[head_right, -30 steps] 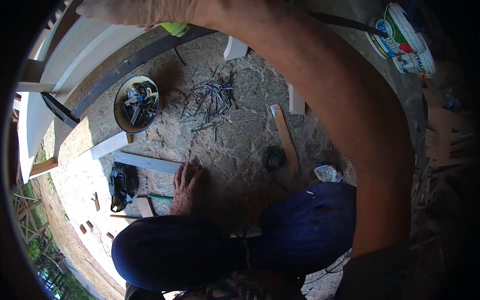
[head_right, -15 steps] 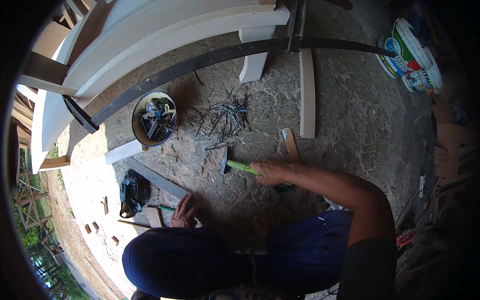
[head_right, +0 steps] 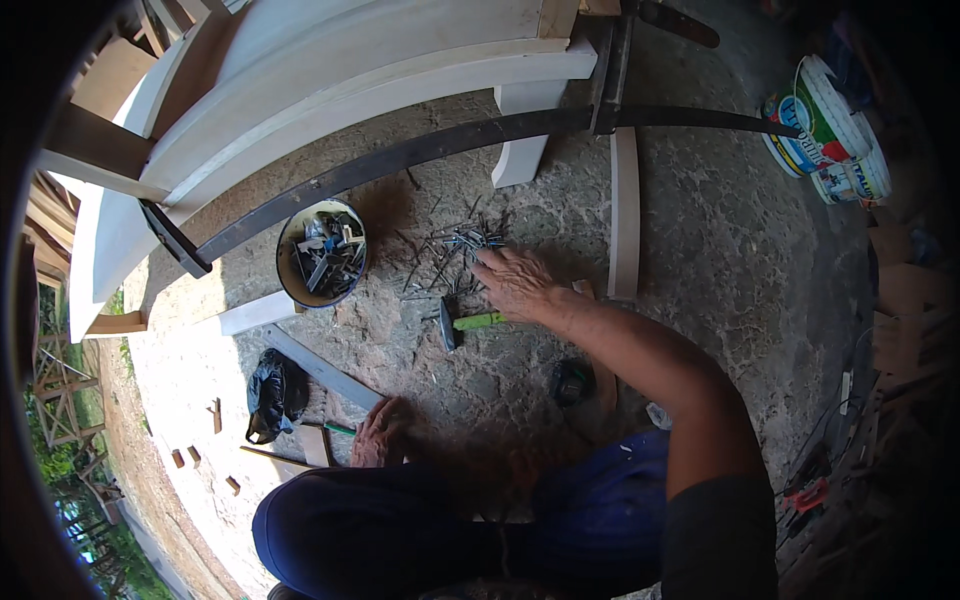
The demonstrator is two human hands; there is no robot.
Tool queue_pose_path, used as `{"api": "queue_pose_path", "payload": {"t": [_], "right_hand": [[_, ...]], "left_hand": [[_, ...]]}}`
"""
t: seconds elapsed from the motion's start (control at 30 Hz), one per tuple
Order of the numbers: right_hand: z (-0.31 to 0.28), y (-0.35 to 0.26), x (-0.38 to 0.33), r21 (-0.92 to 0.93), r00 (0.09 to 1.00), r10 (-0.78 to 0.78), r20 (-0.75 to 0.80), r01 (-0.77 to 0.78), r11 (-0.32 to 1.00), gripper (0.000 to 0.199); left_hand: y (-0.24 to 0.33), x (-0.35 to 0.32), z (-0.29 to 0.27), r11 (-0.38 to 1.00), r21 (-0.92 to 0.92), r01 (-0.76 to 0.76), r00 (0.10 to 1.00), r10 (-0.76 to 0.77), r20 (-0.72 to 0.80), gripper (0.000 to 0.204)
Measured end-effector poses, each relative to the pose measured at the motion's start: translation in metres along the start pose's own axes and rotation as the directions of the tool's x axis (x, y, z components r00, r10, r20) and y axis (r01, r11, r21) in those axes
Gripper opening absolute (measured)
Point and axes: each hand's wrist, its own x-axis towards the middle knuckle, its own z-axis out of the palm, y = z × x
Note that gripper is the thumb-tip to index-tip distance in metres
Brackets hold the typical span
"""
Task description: The person assembles a wooden chair frame by securing joints with nails. They use a hammer to drive nails into the frame and a metal bar clamp to hold pieces in place during assembly.
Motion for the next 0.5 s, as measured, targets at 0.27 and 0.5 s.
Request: {"api": "queue_pose_path", "payload": {"t": [0.27,0.5], "right_hand": [[-0.025,0.019,0.019,0.012,0.990,0.078,0.115,-0.080,0.997,0.032],[0.008,-0.033,0.088,0.546,0.958,0.137,0.254,-0.259,0.797,0.057]], "left_hand": [[-0.007,-0.010,-0.019,0.993,-0.095,0.067,0.985,-0.081,-0.151,0.038],[-0.089,0.007,-0.056,0.949,-0.104,0.296,0.789,-0.305,-0.533,0.033]]}}
